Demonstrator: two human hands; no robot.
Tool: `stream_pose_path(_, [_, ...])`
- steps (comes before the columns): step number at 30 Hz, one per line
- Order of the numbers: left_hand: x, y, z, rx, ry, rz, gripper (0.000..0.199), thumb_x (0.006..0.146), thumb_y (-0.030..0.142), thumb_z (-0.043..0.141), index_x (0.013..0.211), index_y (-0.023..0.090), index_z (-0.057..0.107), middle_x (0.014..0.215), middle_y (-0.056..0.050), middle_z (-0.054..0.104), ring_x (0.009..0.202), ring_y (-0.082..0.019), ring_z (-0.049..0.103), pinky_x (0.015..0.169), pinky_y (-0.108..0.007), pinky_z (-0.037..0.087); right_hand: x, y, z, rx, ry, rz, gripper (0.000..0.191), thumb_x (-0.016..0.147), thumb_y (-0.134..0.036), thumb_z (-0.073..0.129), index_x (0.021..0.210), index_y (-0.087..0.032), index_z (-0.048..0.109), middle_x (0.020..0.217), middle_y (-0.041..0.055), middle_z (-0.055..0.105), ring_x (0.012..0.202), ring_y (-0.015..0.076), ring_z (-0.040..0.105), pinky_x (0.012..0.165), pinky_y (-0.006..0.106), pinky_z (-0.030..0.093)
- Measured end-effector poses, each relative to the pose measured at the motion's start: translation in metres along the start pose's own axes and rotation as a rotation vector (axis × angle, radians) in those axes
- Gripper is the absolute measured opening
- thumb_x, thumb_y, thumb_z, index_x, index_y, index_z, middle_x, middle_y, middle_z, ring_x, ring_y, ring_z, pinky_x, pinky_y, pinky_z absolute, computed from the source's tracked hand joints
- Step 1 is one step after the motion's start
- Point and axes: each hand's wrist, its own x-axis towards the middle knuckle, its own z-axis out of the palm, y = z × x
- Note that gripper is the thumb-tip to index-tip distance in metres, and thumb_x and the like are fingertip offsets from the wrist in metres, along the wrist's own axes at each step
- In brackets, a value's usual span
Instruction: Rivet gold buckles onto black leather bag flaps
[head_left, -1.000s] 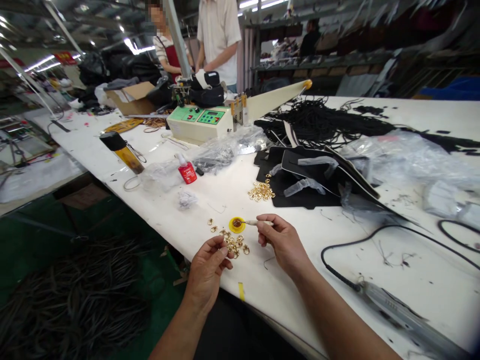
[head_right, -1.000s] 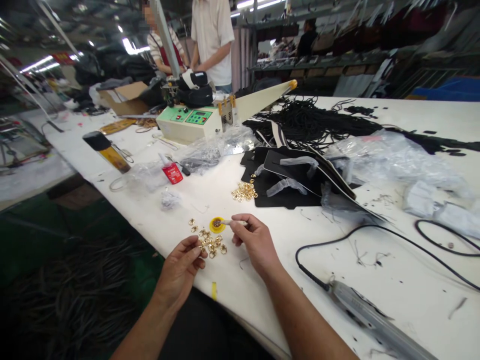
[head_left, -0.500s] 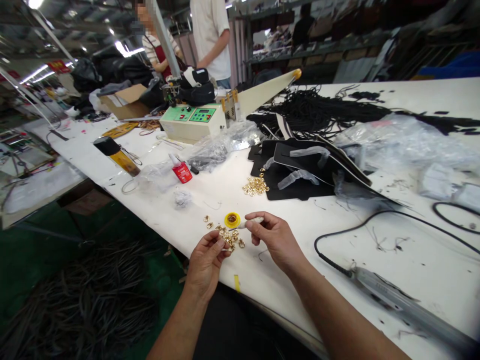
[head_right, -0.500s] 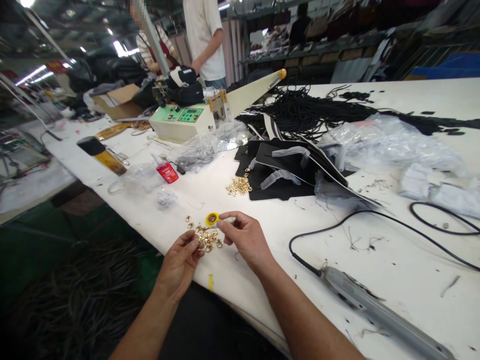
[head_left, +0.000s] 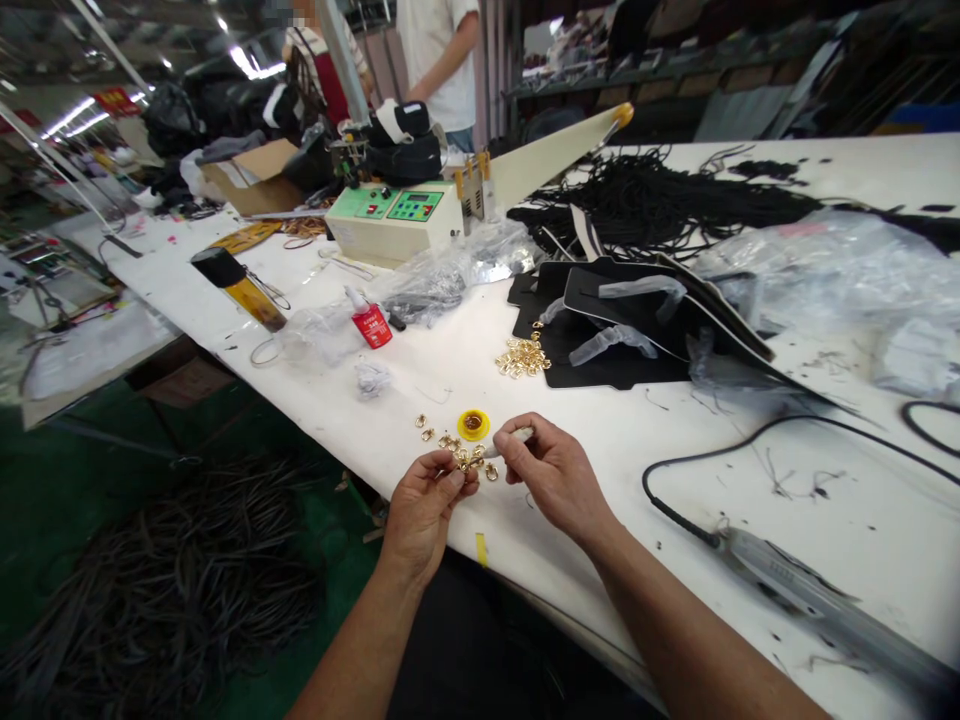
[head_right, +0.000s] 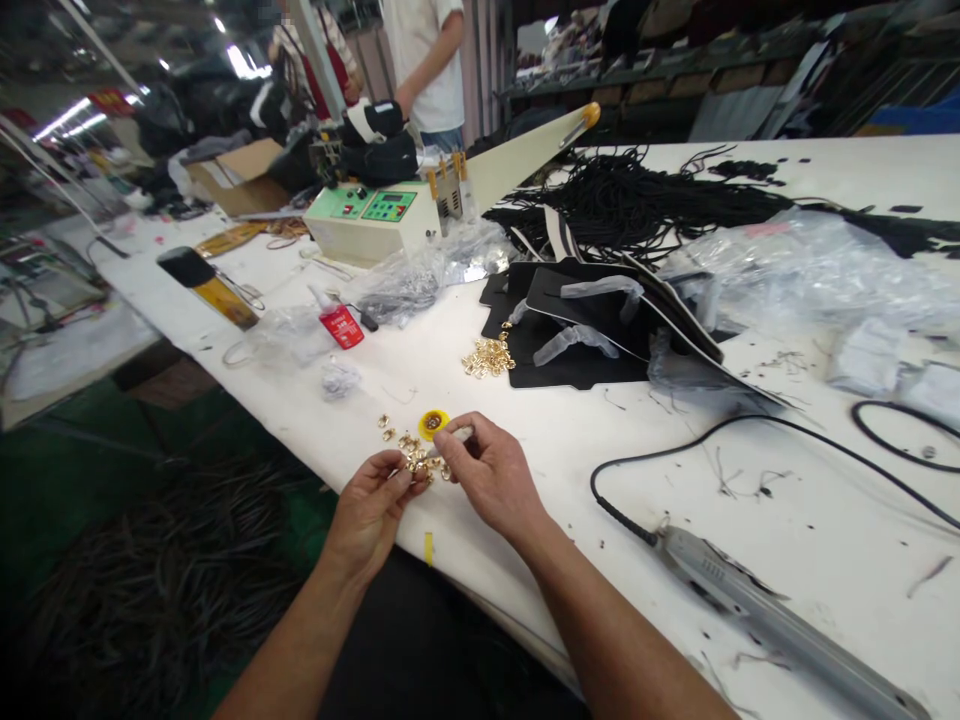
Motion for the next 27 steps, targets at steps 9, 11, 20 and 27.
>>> stream_pose_path(9, [-0.002, 0.001, 0.001, 0.002, 0.005, -0.001, 0.04, 0.068, 0.022, 0.096, 0.099, 0.019, 0.071, 0.088, 0.001, 0.075, 0.081, -0.016, 0.078, 0.08, -0.029, 0.063, 0.0, -0.003, 0.003, -0.024, -0.004, -0.002, 0.025, 0.098, -0.046, 0.064, 0.095, -0.021, 0.068, 0.061, -0.0041, 0.063, 0.054, 0.0131, 0.056, 0.057, 0.025, 0.042])
stream_pose_path(11, [-0.003, 0.002, 0.002, 0.011, 0.007, -0.004, 0.04, 0.068, 0.022, 0.096, 0.099, 0.018, 0.071, 0.088, 0.001, 0.075, 0.081, -0.016, 0.078, 0.08, -0.03, 0.063, 0.0, -0.001, 0.003, -0.036, -0.005, -0.006, 0.025, 0.098, -0.045, 0.064, 0.096, -0.021, 0.068, 0.062, -0.0036, 0.064, 0.055, 0.0131, 0.056, 0.058, 0.026, 0.043])
stream_pose_path(20, [-0.004, 0.001, 0.006, 0.063, 0.03, 0.006, 0.044, 0.065, 0.026, 0.097, 0.097, 0.018, 0.069, 0.088, -0.001, 0.076, 0.081, -0.017, 0.077, 0.081, -0.032, 0.062, -0.003, -0.005, 0.004, -0.127, -0.018, -0.092, 0.017, 0.096, -0.039, 0.066, 0.093, -0.022, 0.069, 0.07, -0.0025, 0.065, 0.061, 0.0137, 0.057, 0.061, 0.026, 0.044])
stream_pose_path(27, [-0.01, -0.001, 0.01, 0.14, 0.033, 0.025, 0.044, 0.061, 0.03, 0.099, 0.092, 0.017, 0.07, 0.083, 0.0, 0.076, 0.078, -0.017, 0.077, 0.077, -0.031, 0.063, 0.006, 0.008, -0.001, -0.147, 0.108, 0.04, 0.042, 0.09, -0.059, 0.072, 0.072, -0.021, 0.068, 0.056, -0.0015, 0.06, 0.054, 0.0155, 0.054, 0.054, 0.028, 0.039])
